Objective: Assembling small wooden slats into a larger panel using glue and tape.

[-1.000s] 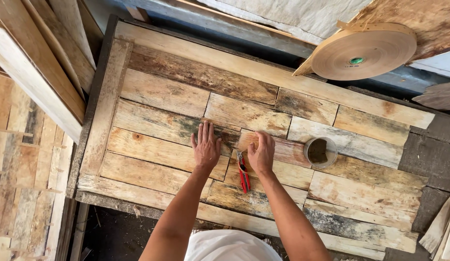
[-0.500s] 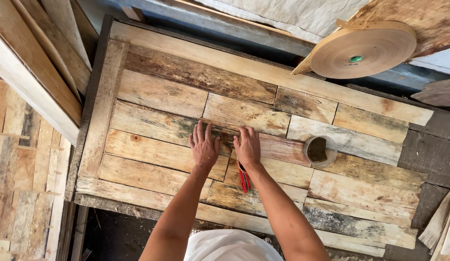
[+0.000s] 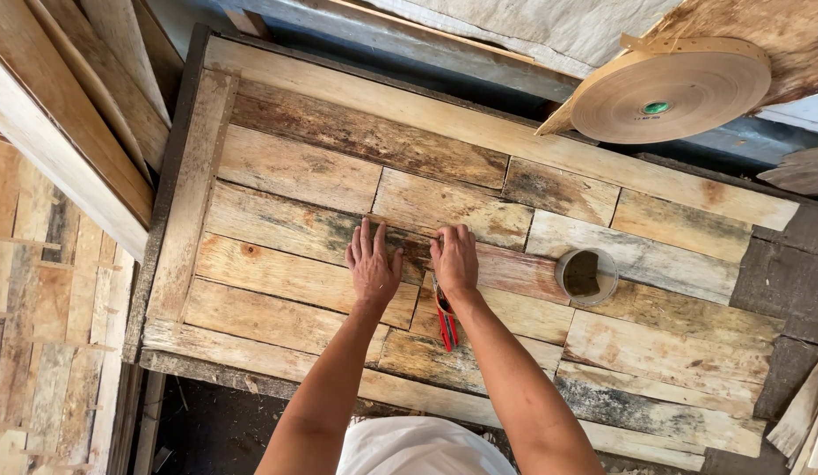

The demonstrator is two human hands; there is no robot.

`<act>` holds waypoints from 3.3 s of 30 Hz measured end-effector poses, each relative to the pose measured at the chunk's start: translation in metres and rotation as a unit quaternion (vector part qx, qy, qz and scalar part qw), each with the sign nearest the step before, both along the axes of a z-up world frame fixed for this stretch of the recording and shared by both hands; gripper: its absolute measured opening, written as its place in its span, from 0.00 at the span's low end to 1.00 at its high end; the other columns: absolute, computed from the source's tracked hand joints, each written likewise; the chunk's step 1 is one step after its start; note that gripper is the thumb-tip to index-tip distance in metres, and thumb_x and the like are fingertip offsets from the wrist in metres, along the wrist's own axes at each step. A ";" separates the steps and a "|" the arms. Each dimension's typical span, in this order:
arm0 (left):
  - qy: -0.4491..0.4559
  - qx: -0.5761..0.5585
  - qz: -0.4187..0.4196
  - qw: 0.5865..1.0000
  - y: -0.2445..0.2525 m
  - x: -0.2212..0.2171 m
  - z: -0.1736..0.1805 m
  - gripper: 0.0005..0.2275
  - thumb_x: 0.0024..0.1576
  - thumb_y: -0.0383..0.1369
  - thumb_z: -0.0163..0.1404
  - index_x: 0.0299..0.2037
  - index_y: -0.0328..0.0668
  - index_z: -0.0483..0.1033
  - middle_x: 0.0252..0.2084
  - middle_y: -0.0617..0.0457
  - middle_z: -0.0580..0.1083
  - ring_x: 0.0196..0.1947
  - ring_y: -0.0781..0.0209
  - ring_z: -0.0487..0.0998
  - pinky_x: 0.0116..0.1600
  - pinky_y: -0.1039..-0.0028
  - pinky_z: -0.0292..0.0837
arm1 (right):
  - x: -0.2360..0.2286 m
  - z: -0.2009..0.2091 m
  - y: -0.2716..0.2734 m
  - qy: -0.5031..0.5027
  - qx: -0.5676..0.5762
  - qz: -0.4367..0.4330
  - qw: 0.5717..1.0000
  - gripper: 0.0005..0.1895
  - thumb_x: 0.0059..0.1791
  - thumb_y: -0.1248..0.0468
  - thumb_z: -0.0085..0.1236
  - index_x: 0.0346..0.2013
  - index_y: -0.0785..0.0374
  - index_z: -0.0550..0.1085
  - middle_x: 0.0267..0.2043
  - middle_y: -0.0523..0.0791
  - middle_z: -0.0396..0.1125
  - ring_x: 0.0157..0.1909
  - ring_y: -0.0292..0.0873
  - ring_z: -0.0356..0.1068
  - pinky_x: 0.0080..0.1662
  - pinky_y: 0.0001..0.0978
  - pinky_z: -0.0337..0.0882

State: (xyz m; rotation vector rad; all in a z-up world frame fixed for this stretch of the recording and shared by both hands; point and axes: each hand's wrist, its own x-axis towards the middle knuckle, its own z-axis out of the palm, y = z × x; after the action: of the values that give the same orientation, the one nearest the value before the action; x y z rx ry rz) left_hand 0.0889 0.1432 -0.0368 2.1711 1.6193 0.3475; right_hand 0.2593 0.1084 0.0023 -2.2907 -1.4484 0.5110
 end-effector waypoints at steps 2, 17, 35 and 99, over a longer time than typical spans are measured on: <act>-0.003 -0.001 0.003 1.000 0.000 -0.001 -0.002 0.30 0.63 0.46 0.46 0.73 0.44 0.56 0.78 0.39 0.50 0.76 0.40 0.49 0.73 0.44 0.42 | 0.000 0.000 0.000 0.001 -0.010 0.001 1.000 0.11 0.52 0.61 0.61 0.45 0.61 0.71 0.48 0.48 0.63 0.51 0.52 0.65 0.50 0.42 0.71; -0.060 -0.003 0.039 0.997 0.009 -0.003 0.007 0.28 0.61 0.40 0.51 0.72 0.45 0.59 0.73 0.44 0.59 0.73 0.42 0.55 0.72 0.47 0.45 | 0.004 0.001 0.005 0.014 -0.024 -0.007 1.000 0.12 0.49 0.61 0.63 0.43 0.59 0.70 0.47 0.47 0.62 0.53 0.51 0.63 0.50 0.42 0.71; -0.405 -0.183 0.274 0.853 0.052 -0.005 -0.020 0.16 0.59 0.24 0.54 0.58 0.35 0.73 0.37 0.56 0.71 0.34 0.69 0.70 0.39 0.77 0.70 | 0.007 0.001 0.005 0.048 -0.016 -0.028 0.998 0.10 0.47 0.63 0.67 0.38 0.59 0.73 0.44 0.46 0.65 0.49 0.48 0.65 0.48 0.42 0.72; -0.010 0.001 0.020 1.000 0.009 0.000 0.013 0.23 0.63 0.36 0.44 0.71 0.53 0.63 0.72 0.40 0.57 0.71 0.39 0.56 0.69 0.46 0.49 | 0.032 -0.031 -0.003 0.019 0.045 0.074 0.996 0.13 0.44 0.67 0.69 0.43 0.62 0.78 0.46 0.50 0.72 0.48 0.49 0.72 0.49 0.37 0.77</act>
State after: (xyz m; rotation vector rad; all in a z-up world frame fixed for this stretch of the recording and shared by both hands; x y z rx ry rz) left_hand 0.0891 0.1517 -0.0243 2.1326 1.6547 0.3824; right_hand 0.2914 0.1058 -0.0287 -2.1041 -1.5979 0.5182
